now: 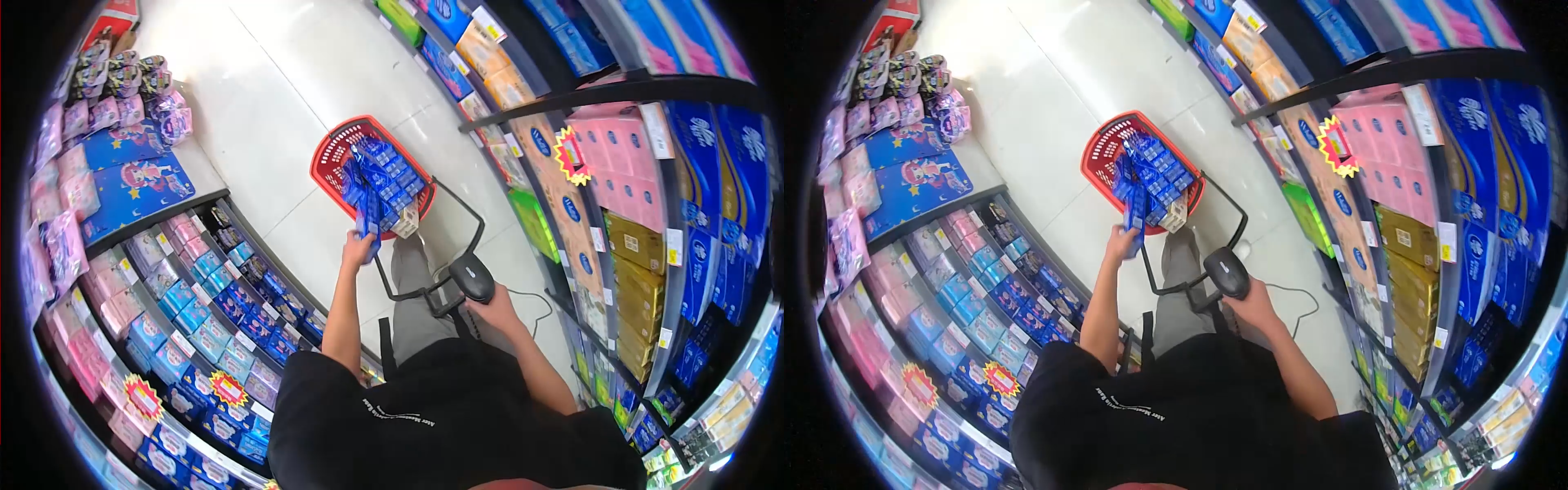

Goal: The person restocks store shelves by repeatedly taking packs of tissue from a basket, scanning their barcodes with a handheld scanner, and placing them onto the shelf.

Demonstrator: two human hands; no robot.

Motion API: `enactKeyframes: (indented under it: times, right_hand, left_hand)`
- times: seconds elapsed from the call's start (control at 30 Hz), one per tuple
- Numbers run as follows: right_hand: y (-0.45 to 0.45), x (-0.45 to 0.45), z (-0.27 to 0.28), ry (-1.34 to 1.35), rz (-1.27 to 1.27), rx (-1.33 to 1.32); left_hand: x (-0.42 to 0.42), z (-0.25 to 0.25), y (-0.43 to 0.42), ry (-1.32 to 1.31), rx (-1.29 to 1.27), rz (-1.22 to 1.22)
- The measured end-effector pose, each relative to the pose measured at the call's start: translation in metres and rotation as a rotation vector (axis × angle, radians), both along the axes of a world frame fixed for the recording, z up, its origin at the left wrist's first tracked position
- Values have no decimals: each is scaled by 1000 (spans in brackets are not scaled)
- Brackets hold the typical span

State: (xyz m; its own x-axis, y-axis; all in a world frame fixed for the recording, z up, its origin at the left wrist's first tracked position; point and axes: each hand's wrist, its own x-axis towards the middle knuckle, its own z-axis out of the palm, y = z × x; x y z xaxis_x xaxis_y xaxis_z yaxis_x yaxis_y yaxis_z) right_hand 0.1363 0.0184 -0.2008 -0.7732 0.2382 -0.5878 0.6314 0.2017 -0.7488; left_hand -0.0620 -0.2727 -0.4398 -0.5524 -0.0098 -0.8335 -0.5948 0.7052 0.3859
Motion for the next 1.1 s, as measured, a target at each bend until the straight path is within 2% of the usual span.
enactKeyframes:
  times: [0.07,0.1,0.13,0.2,0.3,0.43,0.5,0.6,0.73,0.8,0.83,0.93,0.97,1.0,1.07,1.1]
  right_hand:
    - [5,-2,10,23,-206,-162]
    - [14,-5,22,-121,-202,-196]
    - [24,-1,20,-98,-196,-199]
    - [36,12,9,82,-246,-223]
    - [54,24,40,103,-298,-269]
    - [81,60,59,189,-321,-298]
    - [97,82,67,221,-304,-274]
    - [118,115,82,251,-213,-214]
    - [133,156,124,384,-188,-112]
    - [137,176,136,418,-185,-121]
    - [136,187,136,518,-234,9]
    - [141,211,123,584,-272,66]
    - [147,221,98,596,-215,215]
    - [148,223,121,600,-229,215]
    - [153,222,187,544,-104,175]
    - [157,221,181,608,-55,142]
  left_hand:
    - [30,49,-6,-133,256,298]
    - [42,85,-5,-205,379,447]
    - [54,111,-3,-180,383,447]
    - [77,158,-2,-279,700,631]
    - [109,224,26,-189,803,518]
    - [135,266,76,-83,940,435]
    - [144,279,105,-40,1147,362]
    - [152,308,143,-52,1246,221]
    - [174,344,180,-86,1361,160]
    - [182,357,191,-198,1433,3]
    - [190,365,201,-156,1394,6]
    - [193,385,229,-109,1345,-127]
    - [195,391,238,-8,1301,-135]
    - [199,401,248,92,1249,-75]
    - [184,393,249,62,1203,-113]
    - [180,393,250,40,1187,-105]
